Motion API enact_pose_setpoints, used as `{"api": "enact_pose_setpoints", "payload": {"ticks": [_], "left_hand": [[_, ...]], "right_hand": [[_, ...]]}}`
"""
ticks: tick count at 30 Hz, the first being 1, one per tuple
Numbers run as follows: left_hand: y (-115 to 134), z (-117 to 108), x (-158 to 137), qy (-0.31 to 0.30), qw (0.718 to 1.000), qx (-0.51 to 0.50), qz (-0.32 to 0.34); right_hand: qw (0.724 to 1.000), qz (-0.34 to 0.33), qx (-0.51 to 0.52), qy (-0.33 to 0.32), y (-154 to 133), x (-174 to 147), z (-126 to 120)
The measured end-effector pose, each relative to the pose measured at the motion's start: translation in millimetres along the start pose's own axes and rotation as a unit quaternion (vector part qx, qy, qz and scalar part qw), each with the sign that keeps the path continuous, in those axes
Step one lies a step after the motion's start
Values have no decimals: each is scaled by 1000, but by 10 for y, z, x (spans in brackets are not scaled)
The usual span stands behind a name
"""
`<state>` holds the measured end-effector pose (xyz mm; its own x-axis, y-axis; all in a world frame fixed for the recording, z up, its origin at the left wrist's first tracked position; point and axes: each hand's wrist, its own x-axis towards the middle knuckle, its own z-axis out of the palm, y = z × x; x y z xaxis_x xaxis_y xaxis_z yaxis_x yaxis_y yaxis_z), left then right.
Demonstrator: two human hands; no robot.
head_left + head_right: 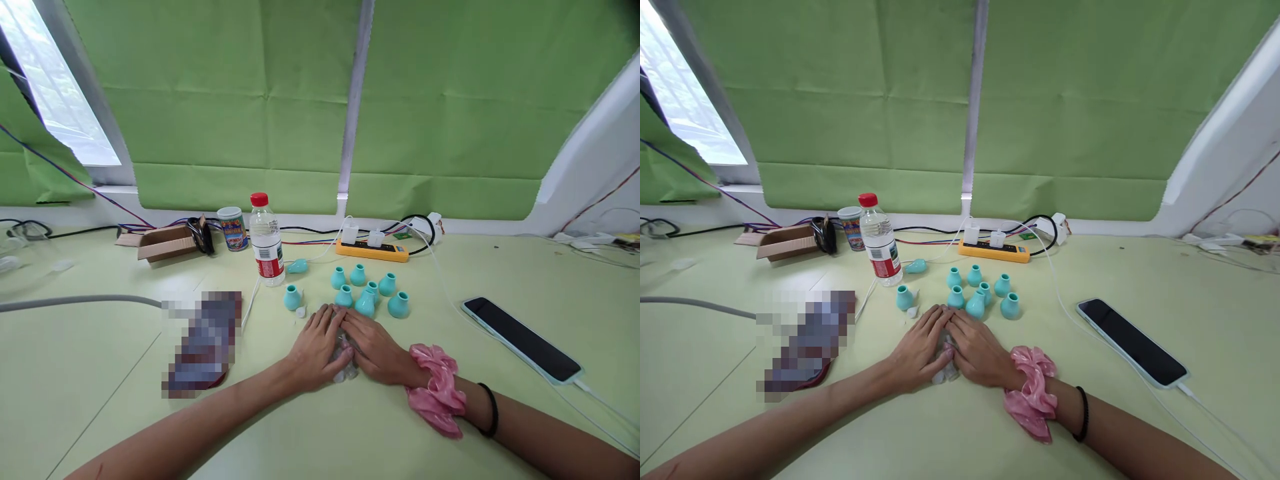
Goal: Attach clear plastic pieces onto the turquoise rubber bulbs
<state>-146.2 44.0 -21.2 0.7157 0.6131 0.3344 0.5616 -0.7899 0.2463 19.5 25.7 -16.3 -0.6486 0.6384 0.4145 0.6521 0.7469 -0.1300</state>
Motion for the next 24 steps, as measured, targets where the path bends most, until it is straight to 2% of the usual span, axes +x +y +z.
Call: {"api": "enact_pose_setpoints", "payload": {"ticks": [3,6,10,13,16,21,24], "left_hand": [[-18,-24,-7,-9,1000,2,26],[-23,-71,-20,-13,999,8,46],[-37,-95,4,-11,998,15,59],[-55,-79,64,-8,997,33,65],[-59,-64,116,-11,996,59,72],[0,-90,27,11,996,81,31],[30,-97,-108,-2,999,51,3]], "right_hand": [[1000,-12,-6,-14,-3,-2,24],[1000,-8,-11,9,-2,-16,79],[998,24,31,52,-2,-34,108],[995,55,70,55,2,-39,103],[994,66,67,47,15,-38,108],[997,31,50,53,4,-42,96],[1000,-7,22,13,-45,-47,71]]}}
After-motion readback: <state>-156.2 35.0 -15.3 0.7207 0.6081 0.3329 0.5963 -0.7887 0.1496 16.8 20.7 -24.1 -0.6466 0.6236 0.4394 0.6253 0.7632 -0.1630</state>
